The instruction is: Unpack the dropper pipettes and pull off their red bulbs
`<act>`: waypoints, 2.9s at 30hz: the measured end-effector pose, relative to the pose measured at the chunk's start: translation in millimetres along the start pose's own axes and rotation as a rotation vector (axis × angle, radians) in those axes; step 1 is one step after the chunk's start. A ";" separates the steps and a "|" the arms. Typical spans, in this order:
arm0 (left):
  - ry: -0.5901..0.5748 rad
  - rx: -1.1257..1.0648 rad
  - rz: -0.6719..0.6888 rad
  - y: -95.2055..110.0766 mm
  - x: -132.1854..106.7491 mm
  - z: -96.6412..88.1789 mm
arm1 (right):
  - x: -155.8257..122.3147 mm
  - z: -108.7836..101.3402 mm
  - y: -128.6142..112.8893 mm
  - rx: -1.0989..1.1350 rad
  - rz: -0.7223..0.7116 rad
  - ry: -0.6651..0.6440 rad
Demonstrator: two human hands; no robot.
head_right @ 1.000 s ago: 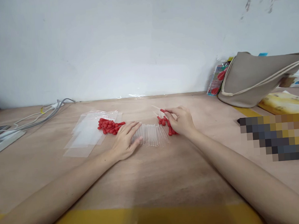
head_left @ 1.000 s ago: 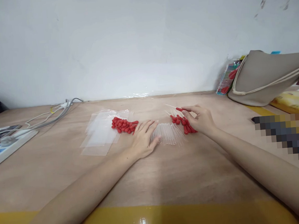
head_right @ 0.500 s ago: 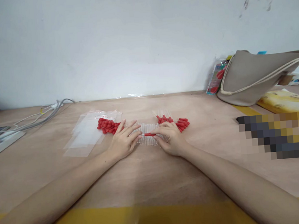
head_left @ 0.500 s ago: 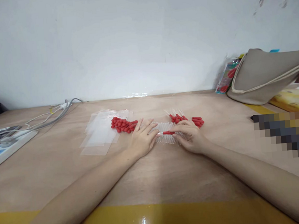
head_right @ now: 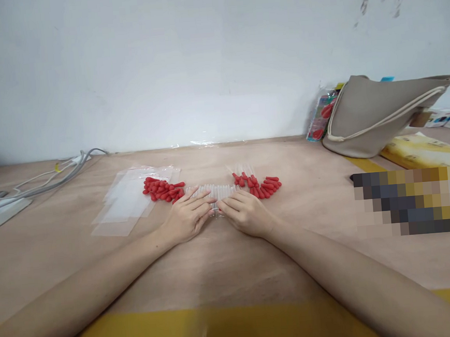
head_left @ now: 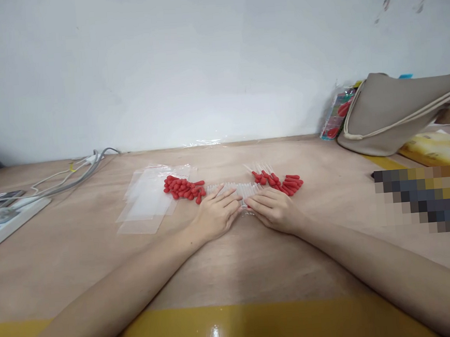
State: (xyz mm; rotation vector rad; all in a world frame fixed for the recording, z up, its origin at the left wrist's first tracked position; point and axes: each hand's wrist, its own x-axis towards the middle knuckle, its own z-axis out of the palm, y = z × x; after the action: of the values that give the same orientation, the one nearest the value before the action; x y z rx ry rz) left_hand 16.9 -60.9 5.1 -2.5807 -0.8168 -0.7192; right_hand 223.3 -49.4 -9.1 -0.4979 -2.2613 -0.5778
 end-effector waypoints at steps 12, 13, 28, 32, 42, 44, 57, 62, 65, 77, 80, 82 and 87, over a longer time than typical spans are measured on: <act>-0.026 -0.105 -0.023 4.7 -1.8 -4.7 | -1.4 -16.7 8.4 -0.001 -0.210 0.015; -0.035 -0.118 -0.027 4.4 -2.2 -4.8 | -1.8 -17.0 9.0 -0.006 -0.217 0.023; 0.013 -0.146 -0.069 -8.1 -12.7 -9.4 | -12.7 -30.8 25.9 -0.100 -0.192 0.097; 0.156 -0.073 -0.328 -24.3 -19.2 -14.5 | -25.2 -34.9 49.7 -0.144 0.261 0.150; 0.245 -0.009 -0.448 -46.9 -22.7 -10.8 | -47.4 -35.3 91.6 -0.025 0.925 0.166; 0.222 0.001 -0.439 -48.4 -24.3 -10.6 | -50.3 -37.2 95.9 -0.018 1.020 0.155; 0.013 -0.066 -0.415 -37.0 -26.6 -9.2 | -51.7 -38.1 99.8 0.125 1.156 -0.010; 0.052 -0.063 -0.398 -33.8 -28.6 -15.1 | -58.4 -30.3 103.4 0.136 1.121 -0.111; 0.080 -0.040 -0.397 -34.7 -39.9 -23.8 | -61.2 -26.1 104.6 0.194 1.126 -0.142; 0.061 -0.046 -0.333 -30.9 -65.9 -41.4 | -33.9 -33.0 89.8 0.055 1.092 -0.175; 0.037 -0.083 -0.306 -29.1 -57.7 -36.6 | -17.9 -24.4 82.0 0.108 0.965 -0.233; 0.021 -0.095 -0.286 -27.6 -51.6 -34.7 | -6.9 -17.6 78.8 0.060 0.928 -0.288; -0.006 -0.086 -0.276 -21.6 -35.7 -34.5 | 13.6 -5.5 77.3 -0.056 0.967 -0.384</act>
State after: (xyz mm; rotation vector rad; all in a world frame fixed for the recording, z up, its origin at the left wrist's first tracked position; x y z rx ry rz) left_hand -33.9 -75.3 16.8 -2.5737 -1.1842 -0.8406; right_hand 256.8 13.7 24.0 -1.6985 -1.9966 -0.0348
